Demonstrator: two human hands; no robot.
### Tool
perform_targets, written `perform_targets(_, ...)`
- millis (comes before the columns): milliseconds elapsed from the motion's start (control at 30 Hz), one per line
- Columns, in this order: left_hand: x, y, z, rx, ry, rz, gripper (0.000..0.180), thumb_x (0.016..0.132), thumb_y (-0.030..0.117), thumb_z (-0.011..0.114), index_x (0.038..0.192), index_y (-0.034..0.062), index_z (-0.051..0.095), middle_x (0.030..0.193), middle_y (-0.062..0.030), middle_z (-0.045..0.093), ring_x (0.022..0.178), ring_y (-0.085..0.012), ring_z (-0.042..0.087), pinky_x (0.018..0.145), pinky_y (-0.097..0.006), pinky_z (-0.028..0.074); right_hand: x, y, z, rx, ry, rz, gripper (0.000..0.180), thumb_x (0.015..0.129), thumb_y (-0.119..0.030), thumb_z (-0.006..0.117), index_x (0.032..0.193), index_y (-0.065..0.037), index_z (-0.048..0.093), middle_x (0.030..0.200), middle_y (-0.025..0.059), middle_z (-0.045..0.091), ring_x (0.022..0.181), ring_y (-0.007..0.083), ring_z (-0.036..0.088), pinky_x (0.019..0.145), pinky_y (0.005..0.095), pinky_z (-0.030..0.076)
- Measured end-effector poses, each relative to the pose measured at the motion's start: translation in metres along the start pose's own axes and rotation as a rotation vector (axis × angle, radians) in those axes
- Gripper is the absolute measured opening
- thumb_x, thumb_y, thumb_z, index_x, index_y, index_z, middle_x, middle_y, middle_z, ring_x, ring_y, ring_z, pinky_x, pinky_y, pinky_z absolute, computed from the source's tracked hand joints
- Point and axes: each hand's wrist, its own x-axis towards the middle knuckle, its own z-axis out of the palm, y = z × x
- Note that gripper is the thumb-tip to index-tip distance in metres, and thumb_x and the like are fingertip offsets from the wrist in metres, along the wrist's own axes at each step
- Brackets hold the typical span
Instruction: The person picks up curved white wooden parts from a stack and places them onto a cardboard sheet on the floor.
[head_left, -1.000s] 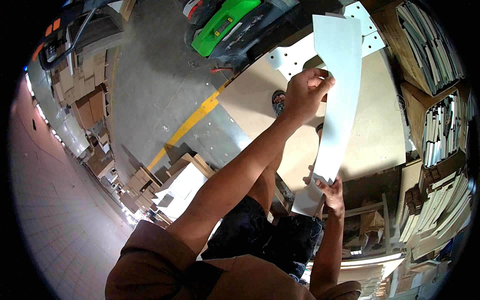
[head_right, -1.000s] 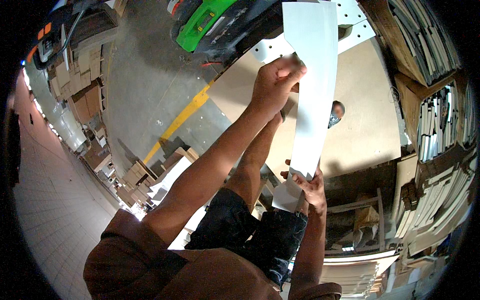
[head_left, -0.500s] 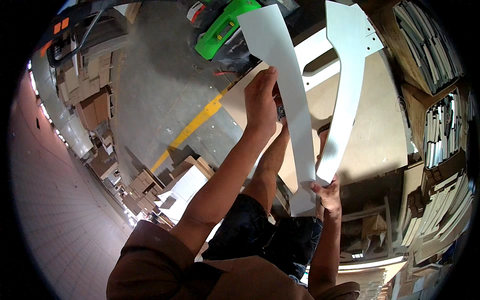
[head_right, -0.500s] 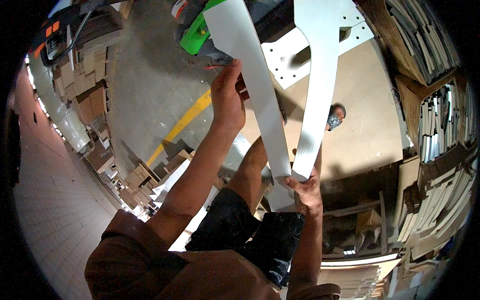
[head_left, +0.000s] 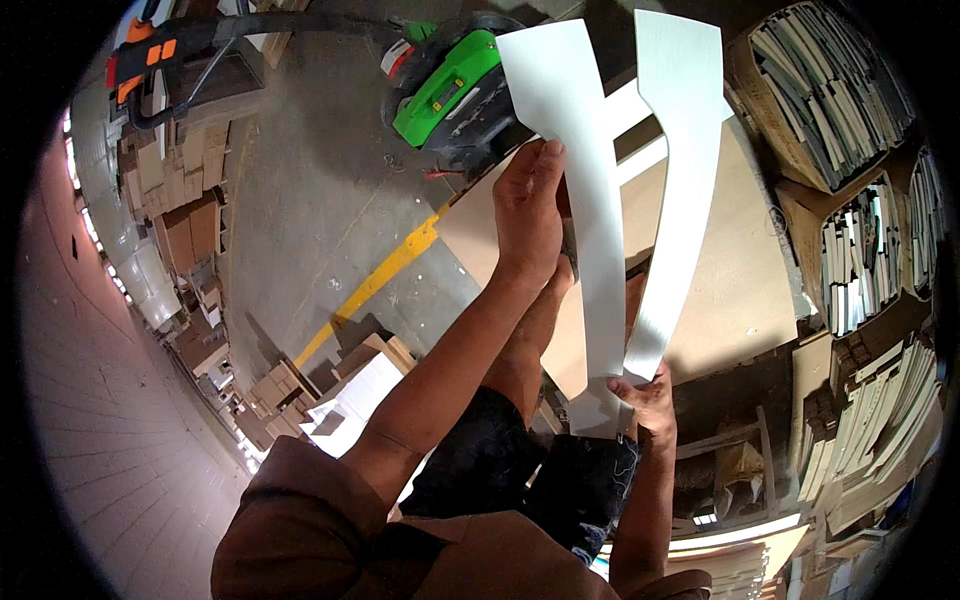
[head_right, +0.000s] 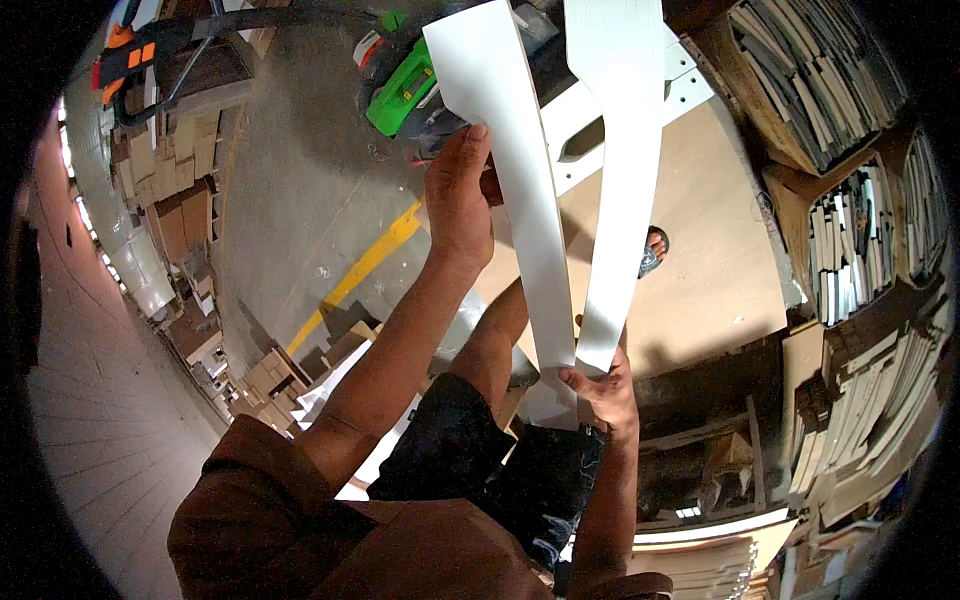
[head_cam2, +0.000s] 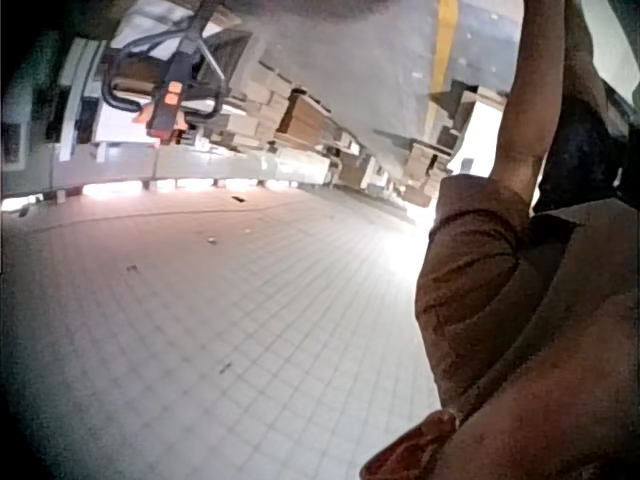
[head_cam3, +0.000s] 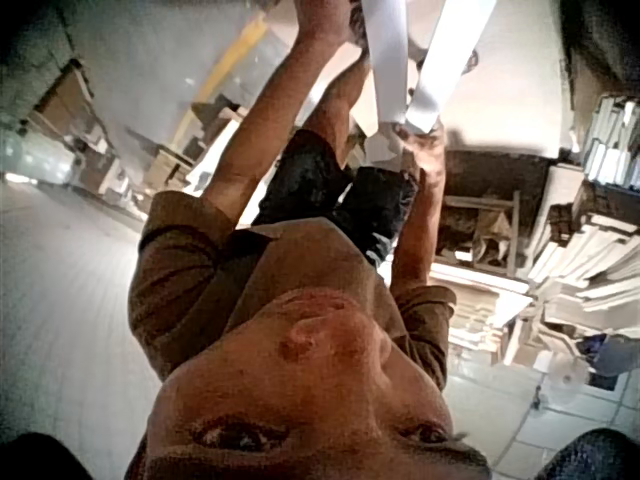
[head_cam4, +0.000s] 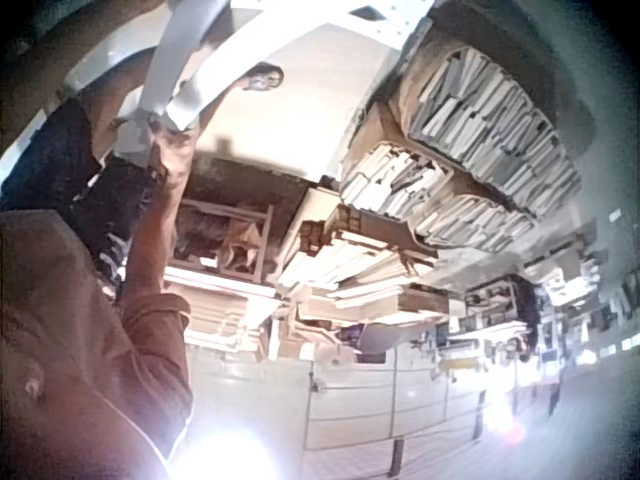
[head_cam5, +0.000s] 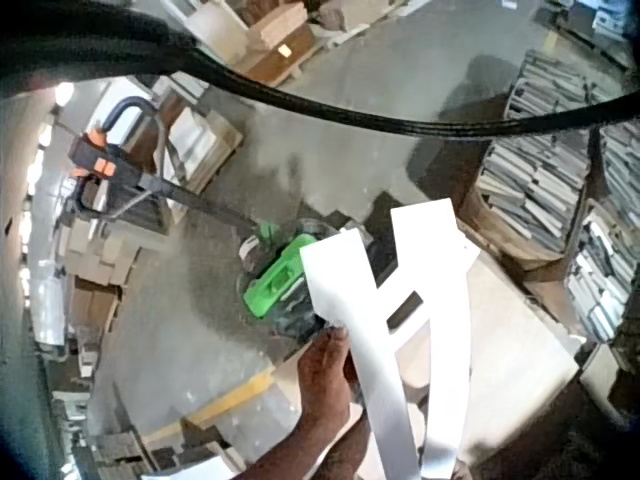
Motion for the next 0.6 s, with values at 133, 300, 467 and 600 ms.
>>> perform_targets(133,-0.006,0.010,0.023,0.089,-0.021,0.073,0.034,0.102,0.036,0.060,0.100,0.0035,0.068,0.083,0.0005,0.066,0.066,-0.0076,0.064,0.061,-0.022,0.054,-0.010,-0.018,-0.003,0.037,0.007,0.017,0.031,0.080,-0.003,0.084,0.108,-0.006,0.070,0.098,-0.0006,0.072,0.089,0.0107,0.066,0.082,0.0292,0.053)
perform_targets(300,-0.015,0.026,0.054,0.094,-0.072,0.069,0.035,0.103,0.034,0.058,0.093,0.0026,0.067,0.081,-0.0015,0.068,0.067,-0.0093,0.068,0.063,-0.024,0.059,-0.019,-0.029,-0.024,0.027,-0.024,0.078,0.068,0.078,0.006,0.082,0.139,-0.002,0.054,0.110,0.0066,0.071,0.100,0.0147,0.067,0.089,0.0333,0.058)
perform_targets(467,-0.023,0.023,0.080,0.138,-0.172,0.104,0.036,0.103,0.034,0.055,0.088,0.0034,0.065,0.075,-0.0028,0.067,0.066,-0.0094,0.067,0.062,-0.025,0.057,-0.027,-0.037,-0.043,0.045,0.006,0.014,0.060,0.078,0.008,0.081,0.133,-0.001,0.058,0.108,0.0076,0.072,0.097,0.0154,0.068,0.088,0.0342,0.059)
perform_targets(600,-0.029,0.023,0.100,0.148,-0.186,0.126,0.038,0.105,0.034,0.048,0.086,0.0038,0.064,0.071,-0.0035,0.066,0.065,-0.0105,0.067,0.062,-0.027,0.057,-0.032,-0.041,-0.058,0.064,-0.004,0.006,0.046,0.078,0.009,0.080,0.120,0.000,0.063,0.103,0.0079,0.073,0.094,0.0161,0.070,0.087,0.0347,0.059)
